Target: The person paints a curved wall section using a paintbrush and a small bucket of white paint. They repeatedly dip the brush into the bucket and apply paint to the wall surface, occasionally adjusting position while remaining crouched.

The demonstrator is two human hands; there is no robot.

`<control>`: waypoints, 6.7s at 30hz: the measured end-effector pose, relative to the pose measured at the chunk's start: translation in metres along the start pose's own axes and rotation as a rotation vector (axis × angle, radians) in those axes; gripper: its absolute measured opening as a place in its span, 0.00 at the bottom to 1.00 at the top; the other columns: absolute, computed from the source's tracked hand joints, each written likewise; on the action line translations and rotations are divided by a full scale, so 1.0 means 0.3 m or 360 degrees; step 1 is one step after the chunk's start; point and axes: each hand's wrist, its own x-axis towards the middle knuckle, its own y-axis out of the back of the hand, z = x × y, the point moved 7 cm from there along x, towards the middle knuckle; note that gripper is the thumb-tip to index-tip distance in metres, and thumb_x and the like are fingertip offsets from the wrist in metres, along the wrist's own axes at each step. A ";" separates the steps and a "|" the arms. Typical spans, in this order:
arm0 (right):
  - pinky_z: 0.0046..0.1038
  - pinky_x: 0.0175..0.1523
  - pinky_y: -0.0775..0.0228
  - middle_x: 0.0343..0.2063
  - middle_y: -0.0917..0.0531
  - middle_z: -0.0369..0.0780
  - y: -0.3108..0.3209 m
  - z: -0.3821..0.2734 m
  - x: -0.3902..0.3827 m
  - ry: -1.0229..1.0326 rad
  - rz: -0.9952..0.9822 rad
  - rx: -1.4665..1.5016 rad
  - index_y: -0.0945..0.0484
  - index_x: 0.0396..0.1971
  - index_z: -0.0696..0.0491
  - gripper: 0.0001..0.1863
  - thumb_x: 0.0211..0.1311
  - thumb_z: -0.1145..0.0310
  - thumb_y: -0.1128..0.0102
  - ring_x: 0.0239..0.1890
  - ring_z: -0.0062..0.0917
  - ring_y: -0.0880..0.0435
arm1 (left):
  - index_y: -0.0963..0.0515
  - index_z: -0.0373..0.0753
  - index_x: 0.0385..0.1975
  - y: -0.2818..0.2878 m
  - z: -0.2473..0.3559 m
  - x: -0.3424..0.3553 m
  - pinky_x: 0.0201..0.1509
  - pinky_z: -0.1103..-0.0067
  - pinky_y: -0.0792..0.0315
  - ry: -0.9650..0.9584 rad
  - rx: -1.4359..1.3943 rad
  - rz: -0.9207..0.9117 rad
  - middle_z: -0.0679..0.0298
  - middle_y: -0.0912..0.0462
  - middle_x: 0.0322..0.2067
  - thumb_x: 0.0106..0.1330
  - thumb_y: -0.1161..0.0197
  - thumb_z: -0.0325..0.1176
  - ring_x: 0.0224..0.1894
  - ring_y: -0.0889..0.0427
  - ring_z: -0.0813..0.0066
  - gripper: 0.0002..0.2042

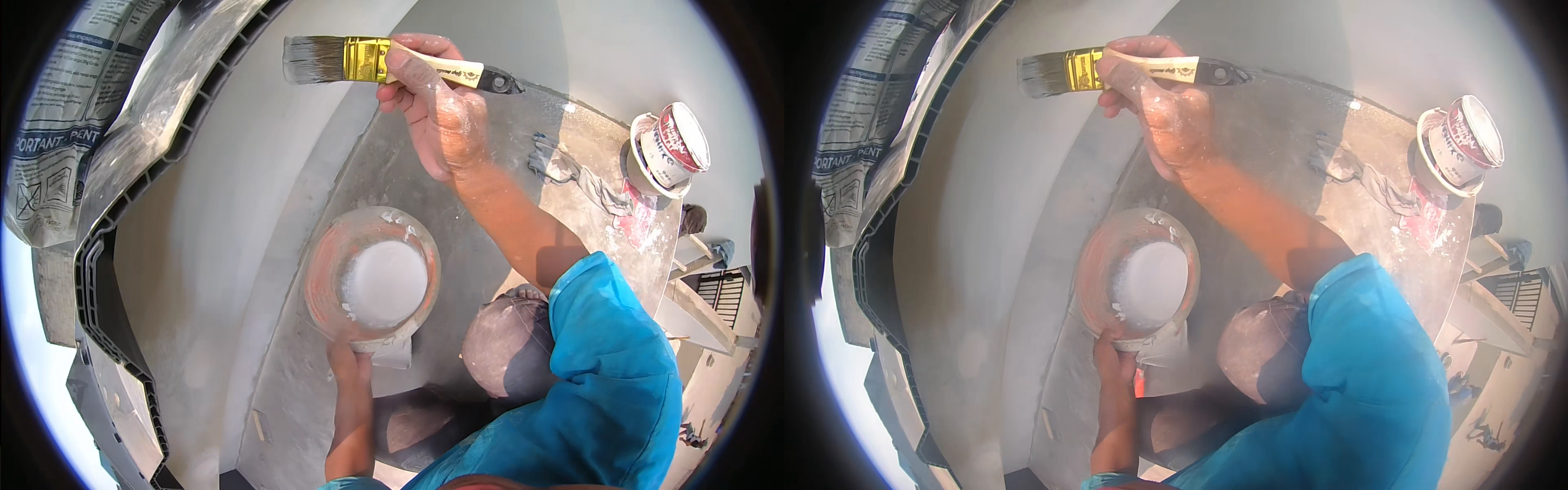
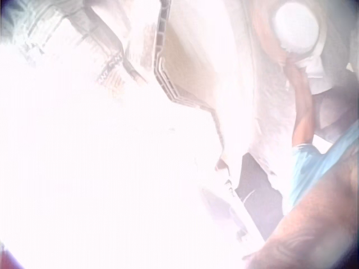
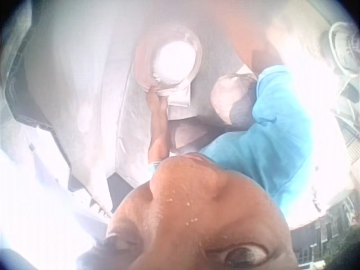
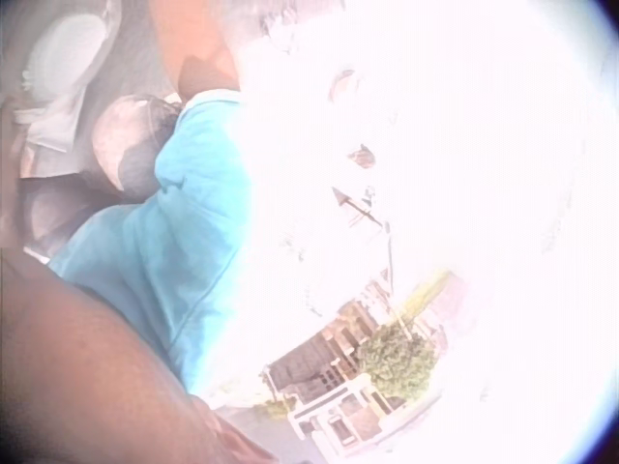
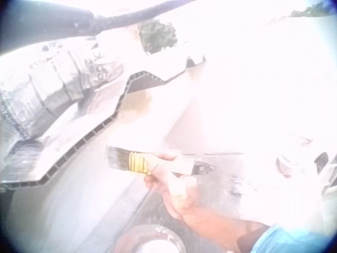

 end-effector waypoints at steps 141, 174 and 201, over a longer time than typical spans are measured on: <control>0.22 0.30 0.17 0.26 0.14 0.43 0.075 -0.058 0.561 0.1074 0.0007 -0.0289 0.23 0.34 0.57 0.09 0.66 0.70 0.33 0.25 0.23 0.10 | 0.32 0.35 0.61 -0.236 -0.765 0.257 0.54 0.71 0.22 0.0325 0.0058 -0.0104 0.58 0.22 0.52 0.53 0.42 0.19 0.51 0.19 0.64 0.30; 0.20 0.33 0.21 0.30 0.13 0.37 0.060 0.005 0.479 0.0544 -0.0181 -0.0084 0.16 0.33 0.55 0.04 0.63 0.74 0.29 0.30 0.18 0.14 | 0.33 0.35 0.65 -0.307 -0.709 0.201 0.55 0.69 0.21 0.0263 0.0030 -0.0055 0.56 0.22 0.55 0.55 0.43 0.17 0.54 0.20 0.61 0.32; 0.28 0.42 0.18 0.39 0.11 0.44 0.116 -0.183 0.579 0.2323 0.0061 -0.1393 0.14 0.47 0.57 0.16 0.58 0.74 0.26 0.39 0.31 0.12 | 0.36 0.31 0.66 -0.319 -0.653 0.173 0.62 0.67 0.25 0.0238 0.0226 -0.0001 0.51 0.26 0.57 0.54 0.46 0.18 0.58 0.23 0.58 0.33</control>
